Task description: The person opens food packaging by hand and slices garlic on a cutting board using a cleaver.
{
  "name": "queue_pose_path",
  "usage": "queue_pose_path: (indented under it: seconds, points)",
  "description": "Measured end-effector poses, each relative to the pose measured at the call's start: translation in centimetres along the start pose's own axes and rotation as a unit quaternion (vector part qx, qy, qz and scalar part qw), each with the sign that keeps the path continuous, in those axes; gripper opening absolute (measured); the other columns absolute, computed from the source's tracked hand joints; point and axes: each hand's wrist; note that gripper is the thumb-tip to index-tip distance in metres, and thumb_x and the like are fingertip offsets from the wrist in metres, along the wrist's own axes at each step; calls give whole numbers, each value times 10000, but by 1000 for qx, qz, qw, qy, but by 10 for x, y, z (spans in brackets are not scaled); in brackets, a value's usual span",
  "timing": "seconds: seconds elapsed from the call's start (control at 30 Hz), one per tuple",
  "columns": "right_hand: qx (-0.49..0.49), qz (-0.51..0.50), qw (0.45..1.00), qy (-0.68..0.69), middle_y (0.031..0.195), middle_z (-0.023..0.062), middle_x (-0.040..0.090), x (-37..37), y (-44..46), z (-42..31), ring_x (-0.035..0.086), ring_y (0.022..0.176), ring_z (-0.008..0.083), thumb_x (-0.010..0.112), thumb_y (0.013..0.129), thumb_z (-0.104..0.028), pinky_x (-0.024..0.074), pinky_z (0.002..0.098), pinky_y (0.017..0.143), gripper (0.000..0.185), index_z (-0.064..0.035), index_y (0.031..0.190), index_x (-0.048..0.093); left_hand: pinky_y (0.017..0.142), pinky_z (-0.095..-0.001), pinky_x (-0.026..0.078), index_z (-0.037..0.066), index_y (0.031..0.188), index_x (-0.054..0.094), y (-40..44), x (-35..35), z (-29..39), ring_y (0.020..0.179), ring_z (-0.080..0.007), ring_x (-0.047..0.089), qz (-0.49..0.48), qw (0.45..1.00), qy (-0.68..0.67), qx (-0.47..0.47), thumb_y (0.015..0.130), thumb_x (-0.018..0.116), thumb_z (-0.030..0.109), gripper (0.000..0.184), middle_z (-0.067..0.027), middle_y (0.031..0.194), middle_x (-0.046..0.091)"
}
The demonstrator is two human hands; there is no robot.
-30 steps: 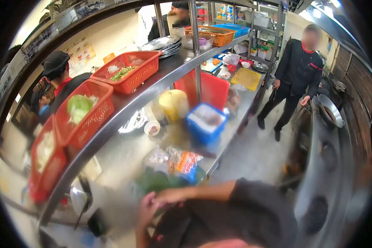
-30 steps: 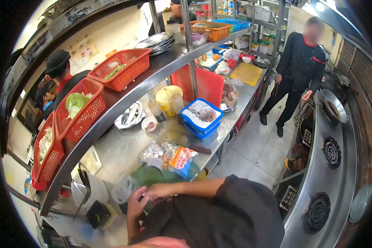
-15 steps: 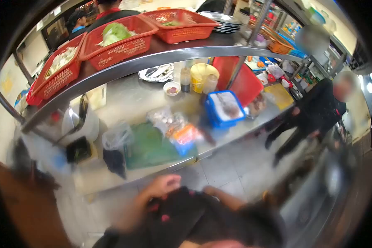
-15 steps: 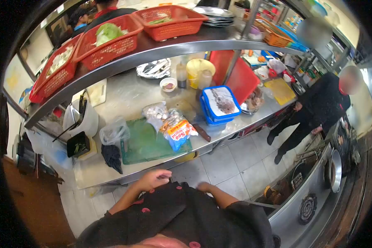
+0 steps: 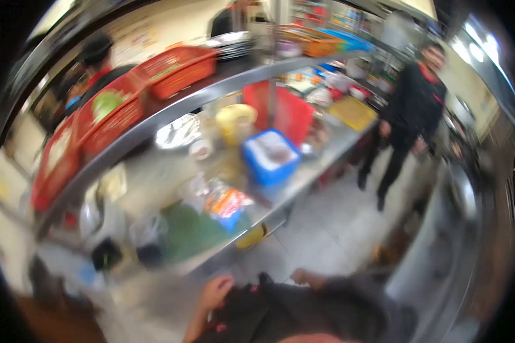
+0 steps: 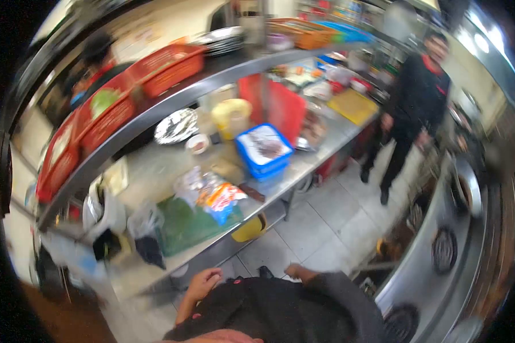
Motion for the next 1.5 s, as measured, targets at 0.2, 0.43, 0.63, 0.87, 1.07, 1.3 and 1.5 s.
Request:
queue_pose_path:
  seconds: [0.2,0.43,0.63,0.87,1.07,1.3,1.5]
  points:
    - [-254,140,936,-198,788,125,702,-37,76,-62,704,696,274,543,884,-249,560,445,554,257,-43,891,696,845,-309,515,2,1150,639,10,-83,-27,924,-174,658,232,961,113,97,927,631,140,262,-83,1033,698]
    - [-216,256,932,-137,729,102,671,-53,17,-111,687,703,275,553,812,-226,557,414,609,208,-74,806,695,874,-327,507,-24,1167,625,-21,-173,-26,969,-192,644,376,905,148,132,918,642,136,296,-104,1039,684]
    - [-354,359,839,206,733,55,649,-120,-43,-126,608,639,124,602,844,-152,482,277,557,126,-39,825,654,1037,-445,420,19,1304,543,21,-200,-104,1193,-409,540,438,831,288,184,796,730,217,576,-239,1293,569]
    - [-289,381,769,424,808,51,673,-167,-185,-278,622,680,126,536,966,-207,480,253,592,210,-40,902,646,1092,-555,257,28,1185,624,47,-164,-125,1354,-326,400,482,765,401,144,790,681,309,489,-132,1327,559]
    - [-324,349,777,412,817,43,677,-171,-152,-293,621,702,104,582,954,-182,471,233,606,170,-33,901,643,1083,-546,271,31,1146,635,50,-163,-125,1348,-327,413,497,762,390,143,766,685,293,464,-118,1308,576]
    - [-333,623,706,43,888,175,672,-246,-81,-306,633,786,321,650,837,-168,497,426,706,208,25,914,645,1074,-537,251,28,1179,597,59,-165,-125,1331,-381,408,466,770,423,103,814,616,365,497,-157,1314,562]
    - [-287,627,722,-67,890,189,660,-245,-48,-314,603,863,384,615,804,-212,472,496,806,272,-9,976,671,1086,-539,243,17,1188,569,63,-159,-120,1339,-388,391,465,755,453,91,783,631,330,516,-172,1299,556]
Point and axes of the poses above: each hand's wrist, its own y-axis towards the middle knuckle, its own x-axis out of the palm, z = x × y
